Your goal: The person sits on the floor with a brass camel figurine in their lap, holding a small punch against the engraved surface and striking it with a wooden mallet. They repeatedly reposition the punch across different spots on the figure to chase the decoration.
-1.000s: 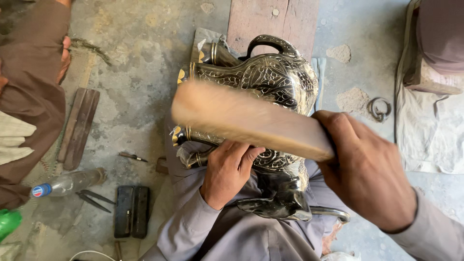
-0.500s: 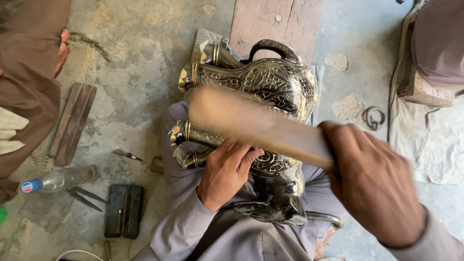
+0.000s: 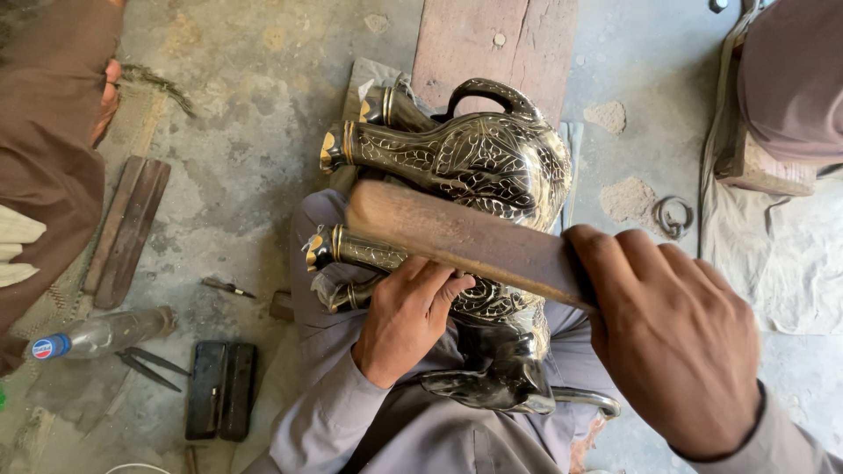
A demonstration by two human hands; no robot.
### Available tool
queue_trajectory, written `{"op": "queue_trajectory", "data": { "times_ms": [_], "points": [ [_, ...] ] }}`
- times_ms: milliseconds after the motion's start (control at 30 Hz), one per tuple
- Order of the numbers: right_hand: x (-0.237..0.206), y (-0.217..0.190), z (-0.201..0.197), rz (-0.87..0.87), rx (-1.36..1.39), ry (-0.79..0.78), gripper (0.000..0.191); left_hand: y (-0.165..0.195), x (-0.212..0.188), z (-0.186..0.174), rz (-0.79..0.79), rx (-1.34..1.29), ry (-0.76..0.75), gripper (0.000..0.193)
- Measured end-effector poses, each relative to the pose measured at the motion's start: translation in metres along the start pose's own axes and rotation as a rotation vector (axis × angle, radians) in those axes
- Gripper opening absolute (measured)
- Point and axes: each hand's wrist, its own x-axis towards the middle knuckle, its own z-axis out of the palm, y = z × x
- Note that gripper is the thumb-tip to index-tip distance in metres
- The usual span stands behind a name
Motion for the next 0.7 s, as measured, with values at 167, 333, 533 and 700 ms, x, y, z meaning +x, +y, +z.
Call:
{"op": "queue_trajectory", "data": {
  "times_ms": [167,333,533,700],
  "points": [
    [0.004,-0.004,-0.005,0.081,-0.171,-0.237,0.036,-0.002,0.001,-0.001,0.027,-0.030,0.004,0.020],
    [0.005,-0.003,-0.011,0.066,-0.004,-0.040,0.038,-0.002,0.001,0.001,-0.009,-0.036,-0.009,0.025],
    [0.003,-0.007,-0.008,0.081,-0.097,-0.092,0.038,-0.002,0.001,0.000,-0.005,-0.001,-0.006,0.020],
    [-0.001,-0.003,-0.013,0.026,0.049,0.127,0.048,-0.002,0.003,0.001,-0.008,-0.020,-0.018,0.019]
  ]
}}
